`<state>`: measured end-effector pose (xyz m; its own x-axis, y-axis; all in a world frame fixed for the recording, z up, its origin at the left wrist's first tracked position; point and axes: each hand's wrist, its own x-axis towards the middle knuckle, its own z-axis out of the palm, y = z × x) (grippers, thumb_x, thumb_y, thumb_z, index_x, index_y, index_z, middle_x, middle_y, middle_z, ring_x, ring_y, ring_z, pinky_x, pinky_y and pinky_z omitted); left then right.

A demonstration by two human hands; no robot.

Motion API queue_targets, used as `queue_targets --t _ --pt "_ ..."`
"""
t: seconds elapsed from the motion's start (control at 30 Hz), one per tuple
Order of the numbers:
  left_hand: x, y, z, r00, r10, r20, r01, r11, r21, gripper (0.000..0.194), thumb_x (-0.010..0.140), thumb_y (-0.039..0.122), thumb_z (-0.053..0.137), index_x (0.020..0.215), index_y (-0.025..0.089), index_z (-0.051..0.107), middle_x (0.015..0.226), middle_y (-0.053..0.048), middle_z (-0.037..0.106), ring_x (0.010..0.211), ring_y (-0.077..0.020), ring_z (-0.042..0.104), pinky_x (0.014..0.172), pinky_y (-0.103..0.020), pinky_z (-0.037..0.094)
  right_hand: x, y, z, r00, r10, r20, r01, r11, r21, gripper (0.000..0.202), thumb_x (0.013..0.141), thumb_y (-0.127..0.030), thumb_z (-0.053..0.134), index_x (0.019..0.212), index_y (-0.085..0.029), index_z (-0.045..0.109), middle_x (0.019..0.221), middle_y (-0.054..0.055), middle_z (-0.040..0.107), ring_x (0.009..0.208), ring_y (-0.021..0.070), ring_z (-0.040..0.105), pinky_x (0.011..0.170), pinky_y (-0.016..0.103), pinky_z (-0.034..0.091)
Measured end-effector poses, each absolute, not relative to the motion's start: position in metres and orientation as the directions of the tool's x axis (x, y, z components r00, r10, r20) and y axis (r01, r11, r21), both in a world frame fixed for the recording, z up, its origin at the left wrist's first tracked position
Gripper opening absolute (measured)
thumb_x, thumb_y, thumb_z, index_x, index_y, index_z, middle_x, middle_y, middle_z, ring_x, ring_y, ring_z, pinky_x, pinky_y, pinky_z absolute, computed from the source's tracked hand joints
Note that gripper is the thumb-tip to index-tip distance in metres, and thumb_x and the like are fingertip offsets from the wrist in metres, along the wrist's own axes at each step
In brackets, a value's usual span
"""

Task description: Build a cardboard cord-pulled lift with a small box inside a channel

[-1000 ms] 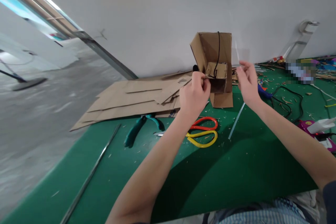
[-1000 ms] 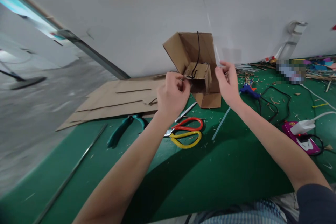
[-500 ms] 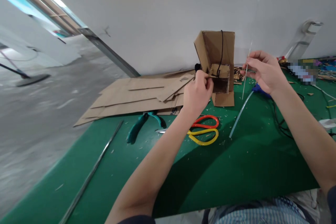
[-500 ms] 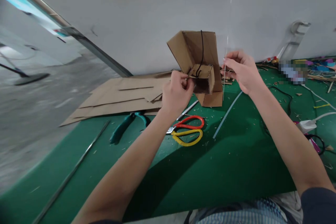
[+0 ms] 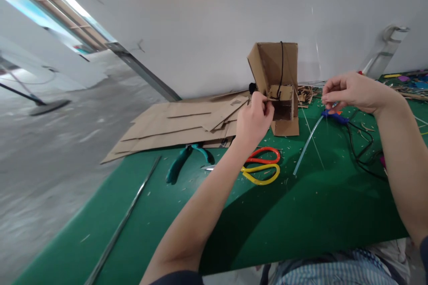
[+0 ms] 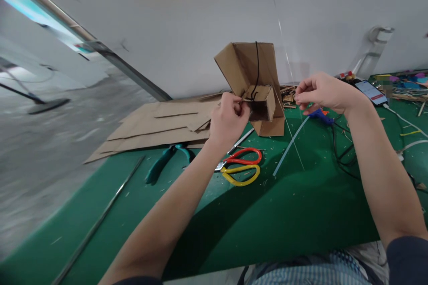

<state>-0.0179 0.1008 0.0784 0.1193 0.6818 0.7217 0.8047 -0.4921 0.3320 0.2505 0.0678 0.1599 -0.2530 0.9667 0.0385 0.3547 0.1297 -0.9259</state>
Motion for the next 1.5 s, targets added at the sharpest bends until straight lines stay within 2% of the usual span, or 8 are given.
queue_targets --t 0.1,0.3,0.53,0.8,0.97,1.2,1.37,1.5 --pt "-0.018 0.102 0.078 0.123 0.686 0.717 0.808 -0.488 0.328 0.006 0.087 0.022 0.053 0.093 0.02 0.054 0.063 0.002 0.054 0.057 -0.0135 0.055 0.058 -0.025 0.036 0.251 0.069 0.159 -0.207 0.973 0.101 0.308 0.163 -0.937 0.02 0.078 -0.018 0.077 0.065 -0.019 0.063 0.065 0.004 0.064 0.056 0.0158 0.063 0.047 0.031 0.058" --pt "-0.019 0.104 0.076 0.183 0.691 0.7 0.815 -0.504 0.285 0.007 0.089 0.02 0.05 0.094 0.018 0.054 0.063 0.0 0.056 0.058 -0.0146 0.057 0.056 -0.025 0.035 0.221 0.067 0.154 -0.035 0.891 0.452 0.02 0.453 -0.891 0.025 0.08 -0.029 0.079 0.077 -0.023 0.055 0.071 -0.003 0.06 0.062 0.0117 0.062 0.056 0.029 0.062" --pt "-0.019 0.104 0.074 0.145 0.693 0.707 0.805 -0.497 0.322 0.009 0.09 0.024 0.053 0.096 0.018 0.055 0.065 -0.001 0.061 0.061 -0.0152 0.062 0.056 -0.024 0.038 0.176 0.078 0.152 0.065 0.798 0.599 -0.009 0.601 -0.799 0.025 0.086 -0.038 0.072 0.086 -0.026 0.05 0.083 -0.004 0.06 0.073 0.0116 0.067 0.067 0.03 0.062" --pt "-0.018 0.103 0.077 0.132 0.728 0.673 0.839 -0.444 0.315 0.009 0.09 0.024 0.053 0.096 0.017 0.055 0.068 -0.003 0.064 0.063 -0.0174 0.064 0.057 -0.026 0.039 0.161 0.099 0.188 0.105 0.703 0.704 -0.013 0.709 -0.705 0.018 0.09 -0.011 0.054 0.082 -0.026 0.047 0.077 -0.005 0.057 0.063 0.0103 0.062 0.052 0.024 0.058" --pt "-0.016 0.102 0.077 0.162 0.704 0.692 0.849 -0.456 0.266 0.009 0.091 0.024 0.05 0.096 0.017 0.054 0.067 -0.003 0.064 0.059 -0.0162 0.062 0.054 -0.026 0.033 0.148 0.109 0.181 0.025 0.738 0.674 0.069 0.671 -0.738 0.018 0.092 -0.014 0.055 0.082 -0.025 0.044 0.077 -0.004 0.054 0.062 0.0098 0.063 0.05 0.023 0.059" --pt "-0.019 0.104 0.075 0.159 0.651 0.742 0.832 -0.493 0.253 0.006 0.09 0.023 0.051 0.092 0.018 0.054 0.064 -0.001 0.06 0.055 -0.0134 0.058 0.051 -0.025 0.03 0.141 0.123 0.171 -0.066 0.801 0.595 0.22 0.593 -0.774 0.025 0.091 -0.039 0.066 0.088 -0.025 0.045 0.082 -0.002 0.059 0.068 0.011 0.064 0.057 0.022 0.055" --pt "-0.02 0.109 0.075 0.147 0.591 0.793 0.789 -0.554 0.266 0.003 0.088 0.022 0.053 0.09 0.019 0.053 0.06 0.002 0.056 0.052 -0.012 0.055 0.051 -0.024 0.03 0.14 0.135 0.163 -0.194 0.762 0.618 0.437 0.631 -0.641 0.018 0.088 -0.032 0.066 0.096 -0.023 0.052 0.085 0.001 0.065 0.085 0.0178 0.066 0.076 0.032 0.056" --pt "-0.02 0.115 0.076 0.143 0.553 0.821 0.743 -0.608 0.279 0.003 0.087 0.02 0.054 0.088 0.02 0.052 0.06 0.003 0.055 0.052 -0.0111 0.054 0.051 -0.023 0.032 0.139 0.139 0.161 -0.26 0.739 0.622 0.516 0.65 -0.557 0.01 0.085 -0.025 0.065 0.088 -0.022 0.056 0.084 0.003 0.068 0.086 0.0198 0.065 0.083 0.037 0.055"
